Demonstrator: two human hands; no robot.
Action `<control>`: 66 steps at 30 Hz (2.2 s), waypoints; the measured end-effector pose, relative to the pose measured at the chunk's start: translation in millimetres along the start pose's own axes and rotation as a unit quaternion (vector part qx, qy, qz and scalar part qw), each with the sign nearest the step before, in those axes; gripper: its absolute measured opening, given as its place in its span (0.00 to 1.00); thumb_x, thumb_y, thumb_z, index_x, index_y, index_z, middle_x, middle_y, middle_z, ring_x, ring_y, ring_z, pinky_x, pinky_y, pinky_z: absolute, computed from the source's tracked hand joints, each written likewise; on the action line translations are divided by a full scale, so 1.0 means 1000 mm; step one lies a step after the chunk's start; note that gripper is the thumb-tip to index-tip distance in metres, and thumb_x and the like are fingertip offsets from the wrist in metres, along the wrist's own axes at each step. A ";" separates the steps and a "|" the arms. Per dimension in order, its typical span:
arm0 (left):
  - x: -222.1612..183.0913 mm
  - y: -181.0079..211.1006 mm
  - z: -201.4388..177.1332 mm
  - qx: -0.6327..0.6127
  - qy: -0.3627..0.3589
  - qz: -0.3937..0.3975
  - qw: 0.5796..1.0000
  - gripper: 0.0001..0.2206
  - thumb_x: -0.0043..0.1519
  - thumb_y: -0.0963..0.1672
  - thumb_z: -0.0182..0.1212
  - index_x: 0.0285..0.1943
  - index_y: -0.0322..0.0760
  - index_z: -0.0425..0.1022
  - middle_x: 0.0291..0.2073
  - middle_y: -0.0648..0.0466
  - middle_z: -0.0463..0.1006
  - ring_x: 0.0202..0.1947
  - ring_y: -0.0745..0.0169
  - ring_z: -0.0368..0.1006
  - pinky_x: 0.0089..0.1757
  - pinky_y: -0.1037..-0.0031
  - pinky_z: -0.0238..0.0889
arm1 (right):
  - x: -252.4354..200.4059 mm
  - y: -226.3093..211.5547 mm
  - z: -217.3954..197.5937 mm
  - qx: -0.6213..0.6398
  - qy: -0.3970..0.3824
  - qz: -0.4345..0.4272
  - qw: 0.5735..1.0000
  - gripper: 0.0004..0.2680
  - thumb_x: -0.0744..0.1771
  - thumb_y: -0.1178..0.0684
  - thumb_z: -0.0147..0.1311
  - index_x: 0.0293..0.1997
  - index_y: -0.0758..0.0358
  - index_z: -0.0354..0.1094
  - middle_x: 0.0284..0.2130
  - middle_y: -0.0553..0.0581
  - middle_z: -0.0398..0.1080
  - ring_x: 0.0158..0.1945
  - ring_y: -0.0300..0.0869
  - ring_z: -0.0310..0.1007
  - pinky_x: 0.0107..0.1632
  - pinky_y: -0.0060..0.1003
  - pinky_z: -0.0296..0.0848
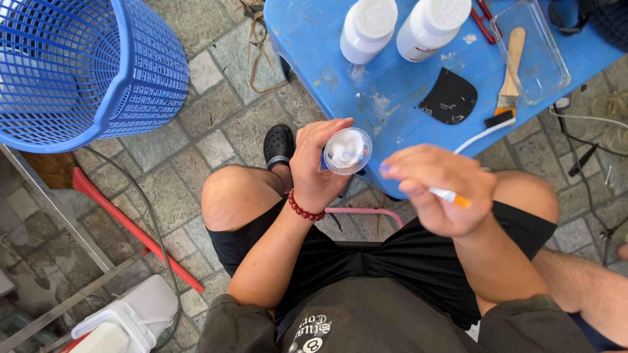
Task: The person mixes a white substance in a small clear plastic cup using a thin brush, occasionally adding more liquid or powder from white bottles.
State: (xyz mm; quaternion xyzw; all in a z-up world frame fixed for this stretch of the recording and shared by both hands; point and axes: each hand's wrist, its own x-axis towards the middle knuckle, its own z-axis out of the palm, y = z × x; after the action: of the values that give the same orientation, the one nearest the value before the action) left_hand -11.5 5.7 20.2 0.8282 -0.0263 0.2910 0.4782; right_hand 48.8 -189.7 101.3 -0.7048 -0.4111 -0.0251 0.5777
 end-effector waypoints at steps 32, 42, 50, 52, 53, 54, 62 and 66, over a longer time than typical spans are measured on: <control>-0.003 -0.005 0.015 0.004 -0.036 -0.012 0.999 0.27 0.49 0.40 0.78 0.57 0.37 0.73 0.51 0.55 0.81 0.56 0.54 0.74 0.55 0.67 0.63 | -0.005 0.007 0.002 -0.008 0.016 0.071 0.997 0.04 0.70 0.64 0.52 0.36 0.72 0.68 0.30 0.60 0.74 0.33 0.44 0.78 0.37 0.33 0.76; -0.021 -0.017 0.050 0.132 -0.089 -0.054 0.986 0.29 0.46 0.48 0.80 0.57 0.42 0.74 0.68 0.47 0.66 0.75 0.37 0.51 0.67 0.47 0.43 | -0.031 0.059 -0.014 -0.051 0.091 0.229 0.968 0.08 0.73 0.57 0.52 0.41 0.74 0.73 0.29 0.58 0.75 0.32 0.38 0.77 0.36 0.31 0.74; -0.014 -0.007 0.052 0.165 -0.101 -0.099 0.976 0.37 0.42 0.53 0.81 0.60 0.41 0.74 0.72 0.39 0.54 0.75 0.28 0.37 0.64 0.30 0.28 | -0.051 0.097 -0.014 0.114 0.142 0.323 0.929 0.08 0.72 0.54 0.54 0.49 0.71 0.71 0.32 0.56 0.75 0.34 0.36 0.75 0.39 0.30 0.74; -0.014 -0.005 0.046 0.148 -0.103 -0.087 0.980 0.40 0.41 0.54 0.81 0.63 0.38 0.71 0.70 0.40 0.57 0.75 0.28 0.40 0.64 0.30 0.30 | -0.049 0.096 -0.010 0.130 0.138 0.304 0.934 0.08 0.71 0.56 0.56 0.53 0.71 0.69 0.35 0.56 0.74 0.37 0.36 0.76 0.40 0.30 0.76; -0.013 -0.003 0.042 0.140 -0.104 -0.081 0.981 0.41 0.41 0.54 0.81 0.64 0.36 0.70 0.70 0.40 0.58 0.74 0.29 0.41 0.64 0.30 0.32 | -0.048 0.094 -0.008 0.128 0.129 0.298 0.937 0.09 0.70 0.56 0.57 0.54 0.71 0.69 0.36 0.56 0.74 0.37 0.36 0.76 0.40 0.30 0.76; -0.013 -0.002 0.038 0.126 -0.100 -0.064 0.985 0.37 0.45 0.52 0.80 0.63 0.36 0.71 0.68 0.43 0.62 0.75 0.33 0.46 0.65 0.33 0.35 | -0.046 0.092 -0.006 0.127 0.119 0.292 0.940 0.10 0.69 0.57 0.58 0.54 0.71 0.68 0.36 0.56 0.74 0.37 0.35 0.76 0.40 0.30 0.76; -0.007 0.010 0.009 0.043 -0.017 -0.015 0.999 0.06 0.58 0.41 0.73 0.37 0.38 0.78 0.39 0.54 0.82 0.54 0.53 0.78 0.56 0.62 0.65 | -0.018 0.071 0.002 0.082 0.111 0.286 0.948 0.07 0.72 0.54 0.54 0.48 0.69 0.73 0.33 0.55 0.75 0.35 0.34 0.76 0.39 0.29 0.75; -0.011 0.004 0.006 0.016 0.020 -0.057 0.998 0.06 0.59 0.40 0.72 0.36 0.36 0.77 0.37 0.53 0.82 0.48 0.55 0.80 0.49 0.66 0.69 | -0.017 0.085 0.001 0.037 0.124 0.296 0.946 0.09 0.73 0.52 0.53 0.44 0.69 0.73 0.30 0.56 0.75 0.32 0.34 0.74 0.35 0.29 0.73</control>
State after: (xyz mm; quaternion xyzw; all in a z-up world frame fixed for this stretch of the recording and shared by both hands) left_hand -19.0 -3.8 15.4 0.8298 0.0354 0.2800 0.4815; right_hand 89.0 -197.7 24.7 -0.7641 -0.1092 0.0752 0.6313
